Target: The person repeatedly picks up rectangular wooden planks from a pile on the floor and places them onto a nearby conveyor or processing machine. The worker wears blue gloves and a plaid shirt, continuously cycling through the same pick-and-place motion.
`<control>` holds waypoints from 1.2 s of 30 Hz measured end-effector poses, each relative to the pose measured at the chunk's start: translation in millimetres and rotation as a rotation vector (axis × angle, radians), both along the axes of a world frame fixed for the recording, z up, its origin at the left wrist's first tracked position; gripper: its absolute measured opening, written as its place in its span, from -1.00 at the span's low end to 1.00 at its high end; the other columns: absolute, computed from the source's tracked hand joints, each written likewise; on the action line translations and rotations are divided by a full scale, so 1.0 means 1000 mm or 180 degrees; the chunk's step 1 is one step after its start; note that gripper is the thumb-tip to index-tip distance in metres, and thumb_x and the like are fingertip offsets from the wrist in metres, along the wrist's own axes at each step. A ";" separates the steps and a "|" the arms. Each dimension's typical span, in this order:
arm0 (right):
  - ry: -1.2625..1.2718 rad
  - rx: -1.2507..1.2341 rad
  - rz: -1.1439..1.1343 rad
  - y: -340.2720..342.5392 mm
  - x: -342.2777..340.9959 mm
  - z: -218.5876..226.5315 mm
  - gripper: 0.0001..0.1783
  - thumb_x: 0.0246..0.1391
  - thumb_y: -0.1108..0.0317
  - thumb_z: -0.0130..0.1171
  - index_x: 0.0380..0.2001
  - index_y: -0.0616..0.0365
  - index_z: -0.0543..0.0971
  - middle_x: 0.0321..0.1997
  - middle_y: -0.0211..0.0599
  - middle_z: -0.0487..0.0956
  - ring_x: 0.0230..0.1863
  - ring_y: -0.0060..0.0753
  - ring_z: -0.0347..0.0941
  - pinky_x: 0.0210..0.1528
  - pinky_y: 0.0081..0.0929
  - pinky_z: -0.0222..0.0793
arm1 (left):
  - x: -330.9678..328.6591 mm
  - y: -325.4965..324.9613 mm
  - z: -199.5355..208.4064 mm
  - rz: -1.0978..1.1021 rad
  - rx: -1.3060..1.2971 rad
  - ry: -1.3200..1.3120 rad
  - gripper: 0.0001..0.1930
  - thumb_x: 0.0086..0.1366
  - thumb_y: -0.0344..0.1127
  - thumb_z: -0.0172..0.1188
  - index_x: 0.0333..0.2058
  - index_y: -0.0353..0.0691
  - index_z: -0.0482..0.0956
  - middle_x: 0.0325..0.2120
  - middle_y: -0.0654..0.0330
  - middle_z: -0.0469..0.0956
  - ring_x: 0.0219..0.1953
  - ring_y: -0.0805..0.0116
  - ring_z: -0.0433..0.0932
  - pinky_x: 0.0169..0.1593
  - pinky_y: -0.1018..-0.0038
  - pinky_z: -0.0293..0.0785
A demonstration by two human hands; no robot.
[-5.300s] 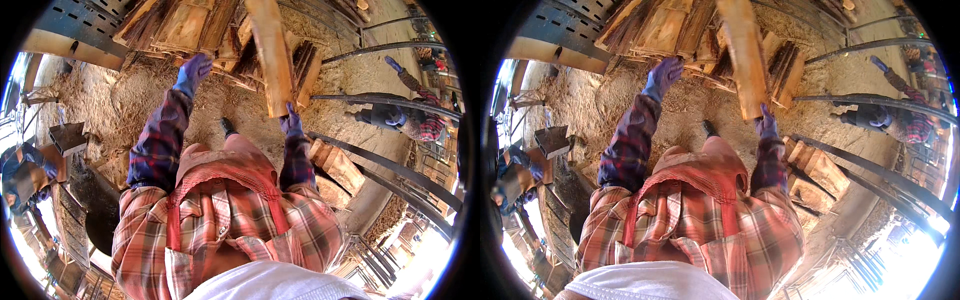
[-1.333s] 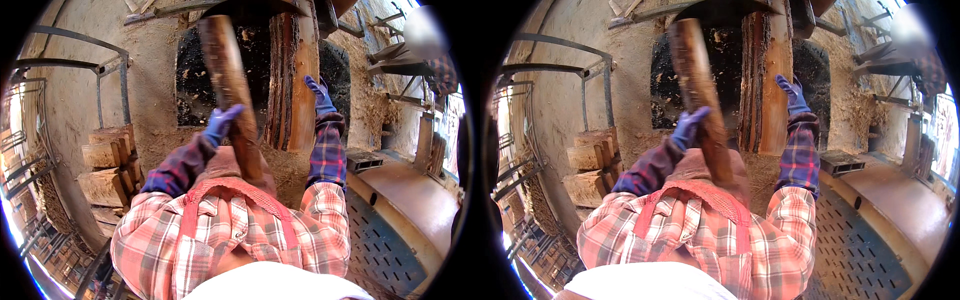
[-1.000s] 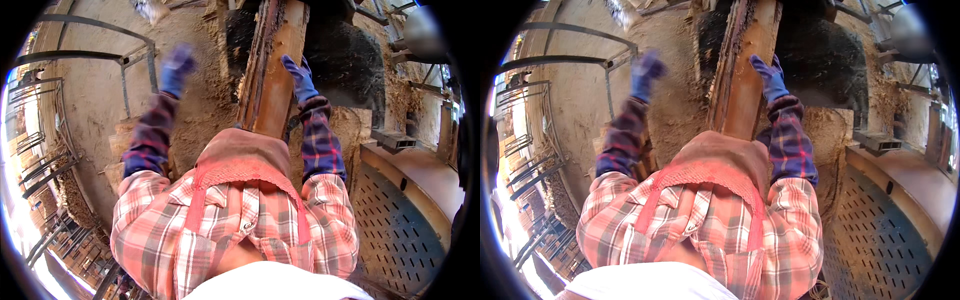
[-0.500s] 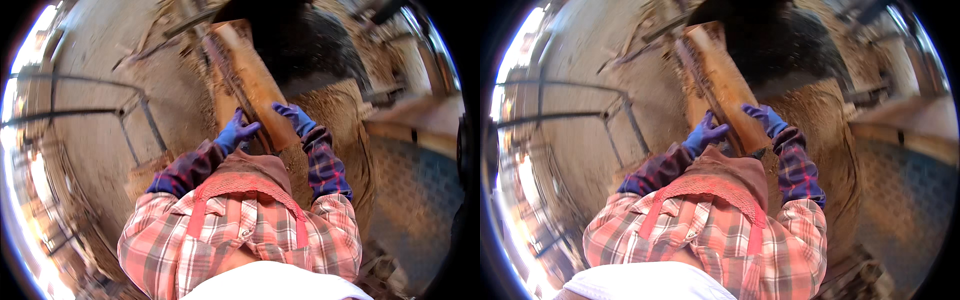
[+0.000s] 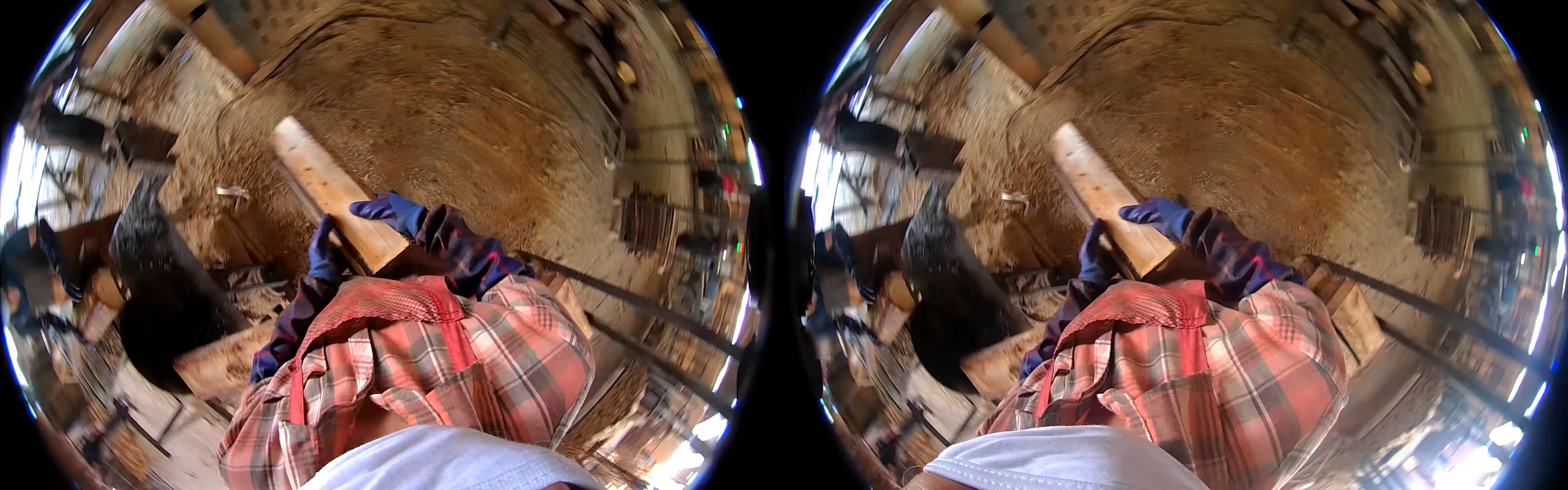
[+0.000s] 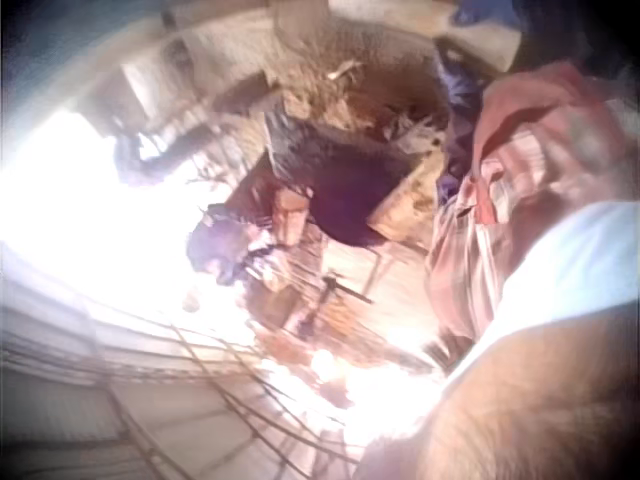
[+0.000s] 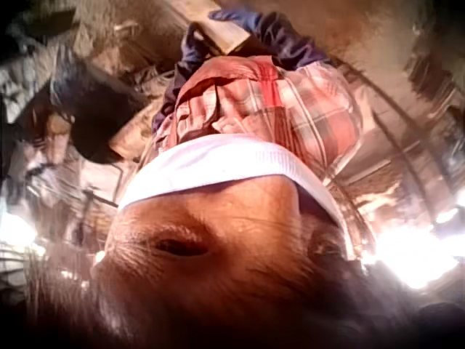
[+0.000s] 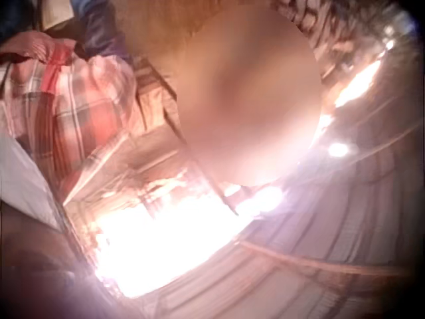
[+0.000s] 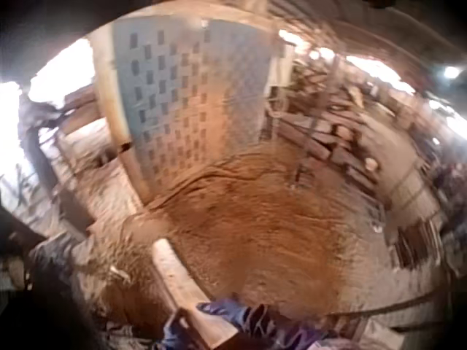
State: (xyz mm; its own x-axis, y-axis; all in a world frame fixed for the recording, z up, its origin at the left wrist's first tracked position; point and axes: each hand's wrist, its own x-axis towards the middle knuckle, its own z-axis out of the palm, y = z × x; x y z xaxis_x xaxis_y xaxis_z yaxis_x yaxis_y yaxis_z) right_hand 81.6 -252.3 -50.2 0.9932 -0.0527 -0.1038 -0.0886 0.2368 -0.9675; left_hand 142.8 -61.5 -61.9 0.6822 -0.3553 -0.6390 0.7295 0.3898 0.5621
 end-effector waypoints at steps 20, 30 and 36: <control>0.2065 -0.0429 -0.3880 -0.334 -0.062 -0.123 -0.66 -0.16 0.13 0.36 -0.53 0.18 0.55 -0.57 -0.48 0.42 -0.55 -0.56 0.26 -0.47 -0.47 0.15 | 0.167 -0.199 -0.046 -0.3361 0.1602 -0.0910 -0.68 0.20 -0.19 0.14 -0.10 -0.16 0.43 -0.30 0.20 0.55 -0.26 0.36 0.53 -0.18 0.47 0.43; 0.2006 -0.3741 -0.2488 -0.391 0.005 -0.168 -0.58 0.17 0.42 -0.17 0.11 -0.06 0.31 -0.36 0.13 0.52 -0.29 0.09 0.47 -0.24 -0.13 0.35 | 0.144 -0.225 0.021 -0.3910 0.2333 -0.3177 -0.58 0.13 -0.31 0.23 -0.04 -0.27 0.39 -0.15 0.12 0.47 -0.10 0.26 0.47 -0.02 0.43 0.40; 0.1813 0.0247 -0.3832 -0.181 -0.006 -0.212 -0.42 0.08 -0.12 -0.02 -0.61 0.27 0.46 -0.75 -0.20 0.23 -0.64 -0.38 0.11 -0.56 -0.20 0.09 | 0.165 -0.484 0.105 -0.4257 0.2429 -0.9530 -0.42 0.04 -0.14 0.10 0.04 -0.31 0.35 0.08 -0.04 0.30 0.18 0.03 0.20 0.26 0.14 0.00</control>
State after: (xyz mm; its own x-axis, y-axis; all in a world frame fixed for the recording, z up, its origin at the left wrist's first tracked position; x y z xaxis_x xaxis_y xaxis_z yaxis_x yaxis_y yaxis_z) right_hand 75.7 -433.5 -262.7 0.1493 -0.8356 -0.5287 -0.1715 0.5047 -0.8461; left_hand 308.1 -545.8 43.4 -0.4362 -0.8977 -0.0628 -0.8151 0.4237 -0.3950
